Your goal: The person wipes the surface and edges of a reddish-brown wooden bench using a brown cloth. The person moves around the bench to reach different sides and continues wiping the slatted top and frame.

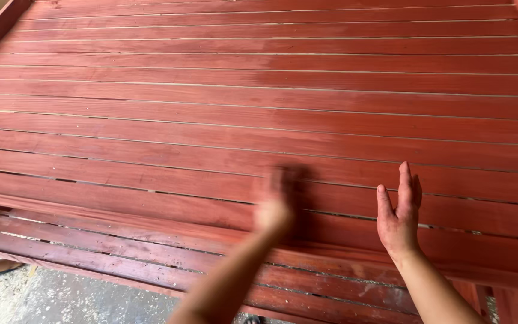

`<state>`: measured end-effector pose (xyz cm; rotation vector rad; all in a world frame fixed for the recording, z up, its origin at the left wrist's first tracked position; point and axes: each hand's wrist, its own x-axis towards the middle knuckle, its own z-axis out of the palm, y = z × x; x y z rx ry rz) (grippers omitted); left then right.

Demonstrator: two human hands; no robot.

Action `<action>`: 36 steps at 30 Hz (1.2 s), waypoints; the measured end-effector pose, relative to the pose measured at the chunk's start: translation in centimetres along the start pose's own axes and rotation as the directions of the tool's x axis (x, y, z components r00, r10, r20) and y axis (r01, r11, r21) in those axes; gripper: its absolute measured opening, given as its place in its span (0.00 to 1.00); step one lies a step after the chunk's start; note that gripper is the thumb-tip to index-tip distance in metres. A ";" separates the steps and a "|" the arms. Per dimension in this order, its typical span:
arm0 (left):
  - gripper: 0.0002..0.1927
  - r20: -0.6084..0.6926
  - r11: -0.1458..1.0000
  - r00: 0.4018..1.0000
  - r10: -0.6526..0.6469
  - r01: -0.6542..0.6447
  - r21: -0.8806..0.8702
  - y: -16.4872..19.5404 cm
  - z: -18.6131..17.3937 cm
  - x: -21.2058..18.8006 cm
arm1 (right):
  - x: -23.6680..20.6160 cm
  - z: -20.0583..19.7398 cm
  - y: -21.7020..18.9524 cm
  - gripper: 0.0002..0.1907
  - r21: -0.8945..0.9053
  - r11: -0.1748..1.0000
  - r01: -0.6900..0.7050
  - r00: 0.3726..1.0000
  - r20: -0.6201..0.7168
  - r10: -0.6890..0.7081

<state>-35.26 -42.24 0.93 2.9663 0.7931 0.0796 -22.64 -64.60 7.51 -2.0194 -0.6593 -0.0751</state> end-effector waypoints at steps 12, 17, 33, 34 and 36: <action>0.22 -0.089 0.809 0.914 0.396 -0.393 -0.437 2.7 -4.1 2.3 | 3.3 8.8 -0.6 0.32 0.008 0.999 0.039 0.996 -0.081 -0.038; 0.33 -0.104 0.883 0.985 0.141 -0.173 -0.437 -15.9 -1.7 3.0 | 4.7 17.4 -4.6 0.32 0.014 0.999 0.052 0.998 -0.033 -0.051; 0.46 -0.481 0.808 0.700 -0.527 0.588 -0.030 -56.0 0.3 4.5 | 5.7 28.0 -11.1 0.32 0.027 1.000 0.000 1.000 -0.007 0.000; 0.46 -0.152 0.717 0.706 -0.692 0.647 -0.260 -53.8 0.6 5.0 | 5.8 27.8 -10.9 0.32 0.014 1.000 -0.009 1.000 -0.014 0.009; 0.42 -0.146 0.780 0.804 -0.577 0.490 -0.390 -48.5 0.9 5.4 | 5.9 27.5 -10.5 0.34 0.183 0.970 -0.161 0.987 0.008 0.163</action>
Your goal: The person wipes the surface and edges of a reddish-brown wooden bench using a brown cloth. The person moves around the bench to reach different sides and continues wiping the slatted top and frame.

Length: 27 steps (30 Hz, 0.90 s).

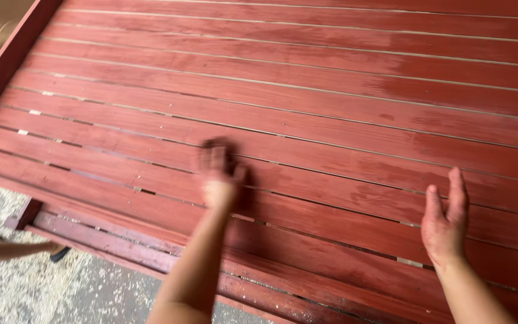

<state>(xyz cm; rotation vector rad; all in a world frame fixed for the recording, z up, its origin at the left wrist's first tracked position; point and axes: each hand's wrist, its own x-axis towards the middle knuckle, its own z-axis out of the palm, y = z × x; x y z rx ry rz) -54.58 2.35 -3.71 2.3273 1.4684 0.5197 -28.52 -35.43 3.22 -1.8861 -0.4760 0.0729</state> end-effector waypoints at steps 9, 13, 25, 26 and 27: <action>0.29 0.384 0.612 0.524 0.760 -0.777 -0.151 30.6 5.1 -15.7 | 1.9 -4.0 2.5 0.31 0.050 0.996 0.069 0.998 -0.004 -0.069; 0.22 0.377 0.569 0.465 0.801 -0.786 -0.241 35.2 7.2 -16.9 | 3.1 -6.0 4.3 0.30 0.022 0.998 0.062 0.998 -0.024 -0.061; 0.22 -0.087 0.937 0.934 0.346 -0.338 0.090 5.0 2.5 6.4 | 5.7 -3.4 4.8 0.29 0.149 0.988 -0.042 0.998 -0.044 0.049; 0.20 -0.127 0.975 0.970 0.207 -0.194 0.108 3.7 2.2 8.0 | 5.5 -3.7 4.7 0.30 0.162 0.986 -0.048 0.997 -0.048 0.056; 0.19 -0.169 0.992 0.983 0.067 -0.047 0.120 3.5 2.6 9.2 | 5.2 -4.0 4.7 0.30 0.175 0.983 -0.051 0.997 -0.055 0.062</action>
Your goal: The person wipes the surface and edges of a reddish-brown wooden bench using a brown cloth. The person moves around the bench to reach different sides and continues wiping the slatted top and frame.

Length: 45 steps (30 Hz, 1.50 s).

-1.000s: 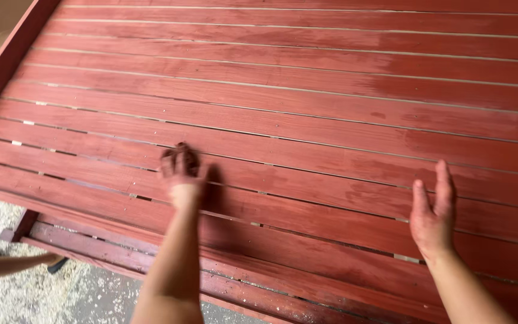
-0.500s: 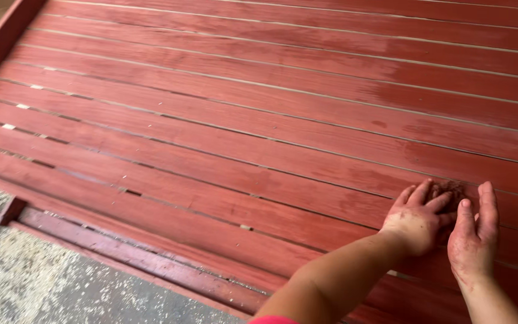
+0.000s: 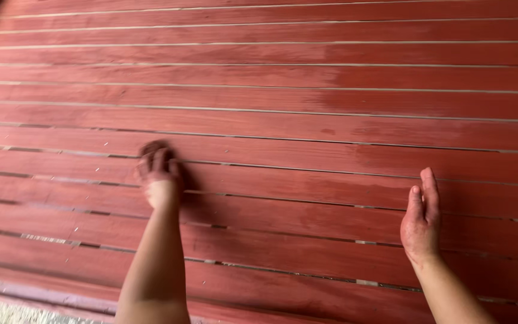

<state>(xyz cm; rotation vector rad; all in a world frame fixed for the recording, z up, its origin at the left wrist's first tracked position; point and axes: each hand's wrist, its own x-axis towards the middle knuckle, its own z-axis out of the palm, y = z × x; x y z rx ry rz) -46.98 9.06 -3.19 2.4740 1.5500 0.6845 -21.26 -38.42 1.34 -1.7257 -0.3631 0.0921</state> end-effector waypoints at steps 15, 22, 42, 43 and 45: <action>0.35 0.488 0.662 0.454 0.746 -0.593 -0.459 41.3 3.0 -19.4 | 2.1 -4.2 -0.5 0.31 -0.042 0.998 -0.046 0.996 -0.081 0.043; 0.29 0.275 0.750 0.716 0.642 -0.510 -0.422 26.2 4.4 -10.9 | 3.7 -0.6 -0.5 0.31 0.018 0.999 -0.043 0.998 -0.048 0.044; 0.24 0.243 0.639 0.658 0.713 -0.467 -0.611 44.6 7.1 -13.3 | 7.5 -3.4 0.2 0.32 -0.087 0.996 -0.020 0.993 -0.118 0.009; 0.23 0.195 0.596 0.629 0.753 -0.526 -0.606 46.1 7.4 -13.7 | 7.7 -3.5 0.5 0.31 -0.073 0.997 0.000 0.992 -0.124 -0.009; 0.24 0.238 0.614 0.617 0.750 -0.516 -0.597 47.1 8.3 -13.9 | 7.9 -3.3 0.8 0.31 -0.080 0.997 -0.019 0.991 -0.131 0.008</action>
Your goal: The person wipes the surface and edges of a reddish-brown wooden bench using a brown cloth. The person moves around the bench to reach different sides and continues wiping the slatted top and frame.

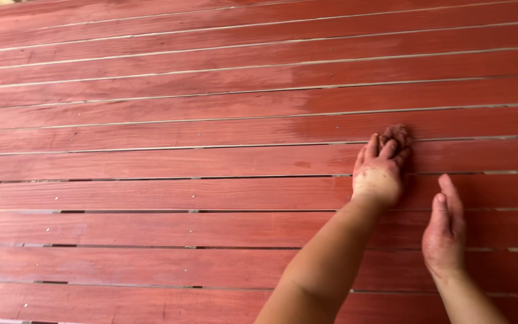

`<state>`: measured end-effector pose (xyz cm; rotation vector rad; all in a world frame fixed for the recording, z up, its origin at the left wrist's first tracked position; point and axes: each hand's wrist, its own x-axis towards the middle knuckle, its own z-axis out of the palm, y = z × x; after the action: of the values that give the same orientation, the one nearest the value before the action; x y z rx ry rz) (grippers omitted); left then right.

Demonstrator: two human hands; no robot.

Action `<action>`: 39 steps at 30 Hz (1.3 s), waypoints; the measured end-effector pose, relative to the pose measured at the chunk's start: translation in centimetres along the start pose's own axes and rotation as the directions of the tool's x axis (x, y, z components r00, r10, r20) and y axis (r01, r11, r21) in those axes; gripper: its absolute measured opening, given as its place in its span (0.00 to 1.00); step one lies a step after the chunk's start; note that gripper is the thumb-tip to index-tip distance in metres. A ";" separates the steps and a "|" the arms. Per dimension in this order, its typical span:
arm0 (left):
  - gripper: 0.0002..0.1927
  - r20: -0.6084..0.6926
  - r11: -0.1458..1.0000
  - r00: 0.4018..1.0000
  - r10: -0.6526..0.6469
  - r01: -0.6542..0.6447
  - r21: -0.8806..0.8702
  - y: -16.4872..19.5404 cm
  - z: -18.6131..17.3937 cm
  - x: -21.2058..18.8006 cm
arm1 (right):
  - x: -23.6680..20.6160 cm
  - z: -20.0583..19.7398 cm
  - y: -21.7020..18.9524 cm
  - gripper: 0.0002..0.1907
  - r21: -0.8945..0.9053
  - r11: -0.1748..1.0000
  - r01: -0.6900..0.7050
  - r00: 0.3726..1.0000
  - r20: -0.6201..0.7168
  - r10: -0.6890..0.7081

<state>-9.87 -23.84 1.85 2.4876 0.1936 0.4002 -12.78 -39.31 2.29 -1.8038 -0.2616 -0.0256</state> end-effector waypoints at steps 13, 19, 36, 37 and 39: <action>0.24 -0.621 0.650 0.658 -0.426 0.700 0.296 -37.8 -26.6 -19.7 | -0.8 4.7 -1.6 0.32 0.101 0.994 -0.046 0.998 0.041 0.042; 0.25 -0.596 0.769 0.690 -0.410 0.613 0.181 -35.3 -23.1 -19.0 | -1.6 5.2 -2.6 0.33 0.128 0.987 -0.094 0.994 0.075 0.085; 0.39 0.047 0.888 0.938 -0.343 0.308 0.340 -14.0 -13.0 -24.5 | -6.4 5.2 -5.4 0.30 0.185 0.983 0.011 0.992 0.124 -0.034; 0.38 -0.193 0.918 0.935 -0.297 0.335 0.211 -18.4 -15.2 -27.2 | -7.0 5.4 -5.6 0.29 0.184 0.983 0.016 0.991 0.125 -0.039; 0.30 -0.379 0.821 0.885 -0.269 0.417 0.391 -26.1 -20.6 -33.1 | -8.2 5.7 -6.1 0.30 0.194 0.981 -0.003 0.990 0.136 -0.024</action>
<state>-49.08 0.85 -5.55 2.7506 0.9660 0.6446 -22.63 -33.80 5.39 -1.6121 -0.3597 0.1138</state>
